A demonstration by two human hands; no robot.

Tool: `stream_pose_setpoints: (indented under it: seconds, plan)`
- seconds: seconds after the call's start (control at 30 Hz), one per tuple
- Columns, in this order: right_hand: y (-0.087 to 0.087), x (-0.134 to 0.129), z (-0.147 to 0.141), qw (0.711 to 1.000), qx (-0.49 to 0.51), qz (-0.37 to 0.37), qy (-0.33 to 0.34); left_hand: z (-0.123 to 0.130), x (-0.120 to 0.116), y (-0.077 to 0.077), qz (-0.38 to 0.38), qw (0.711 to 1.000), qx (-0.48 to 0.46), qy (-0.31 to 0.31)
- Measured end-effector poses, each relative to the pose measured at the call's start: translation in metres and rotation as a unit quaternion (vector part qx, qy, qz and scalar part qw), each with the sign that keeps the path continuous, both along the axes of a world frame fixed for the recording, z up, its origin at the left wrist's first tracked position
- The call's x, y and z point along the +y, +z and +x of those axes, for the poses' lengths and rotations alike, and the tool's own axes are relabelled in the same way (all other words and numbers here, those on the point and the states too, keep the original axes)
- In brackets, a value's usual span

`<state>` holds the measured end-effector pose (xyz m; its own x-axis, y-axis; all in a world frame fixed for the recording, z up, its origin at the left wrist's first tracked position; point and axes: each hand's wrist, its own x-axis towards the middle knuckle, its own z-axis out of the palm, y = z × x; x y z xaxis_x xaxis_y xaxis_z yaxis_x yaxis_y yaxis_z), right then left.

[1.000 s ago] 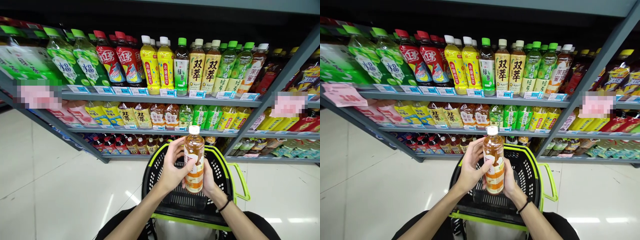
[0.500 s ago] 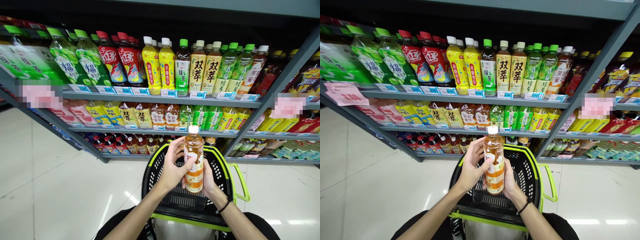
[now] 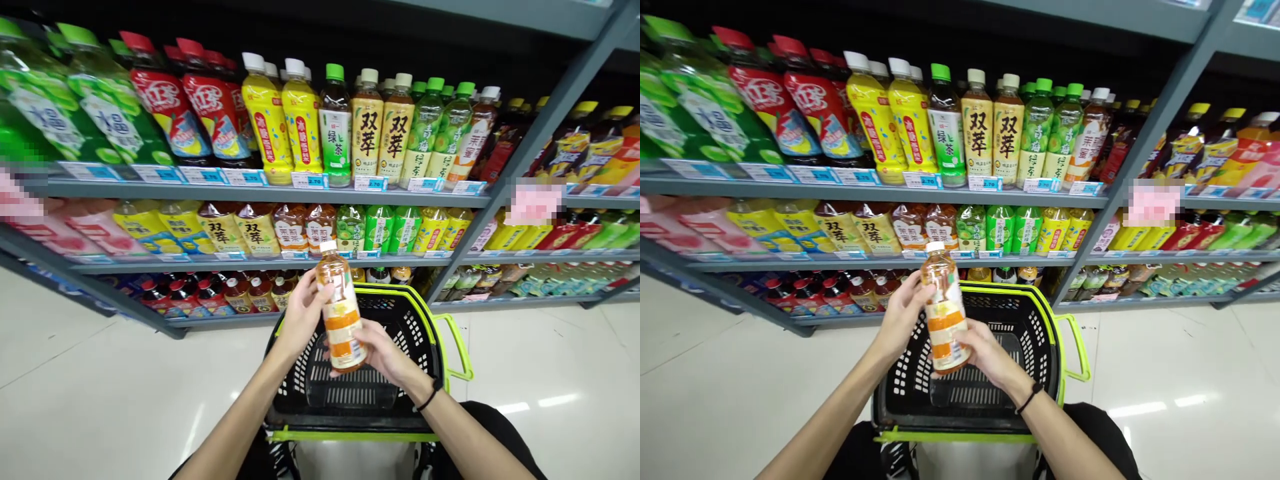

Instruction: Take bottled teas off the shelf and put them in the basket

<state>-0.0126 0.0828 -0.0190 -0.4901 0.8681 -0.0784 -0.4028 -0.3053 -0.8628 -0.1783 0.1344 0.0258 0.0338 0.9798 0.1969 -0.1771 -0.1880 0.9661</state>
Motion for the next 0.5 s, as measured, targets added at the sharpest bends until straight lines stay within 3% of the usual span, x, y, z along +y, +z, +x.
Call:
stream_pose_setpoints:
  seconds: [0.1,0.23,0.33,0.5]
  plan:
    - [-0.009,0.001,-0.005,0.993,-0.077,0.061,-0.065,-0.005,0.004,-0.003,-0.02,1.0,0.01,0.005]
    - [-0.012,0.001,-0.003,0.96,-0.191,0.134,-0.153,-0.01,0.007,-0.011,-0.066,0.998,-0.004,0.012]
    - [-0.004,-0.001,0.005,0.917,-0.282,0.188,-0.208,-0.011,0.01,-0.014,-0.084,0.996,0.005,0.032]
    - [0.001,-0.004,0.016,0.836,-0.389,0.264,-0.285,-0.005,0.005,-0.007,-0.078,0.996,-0.026,-0.027]
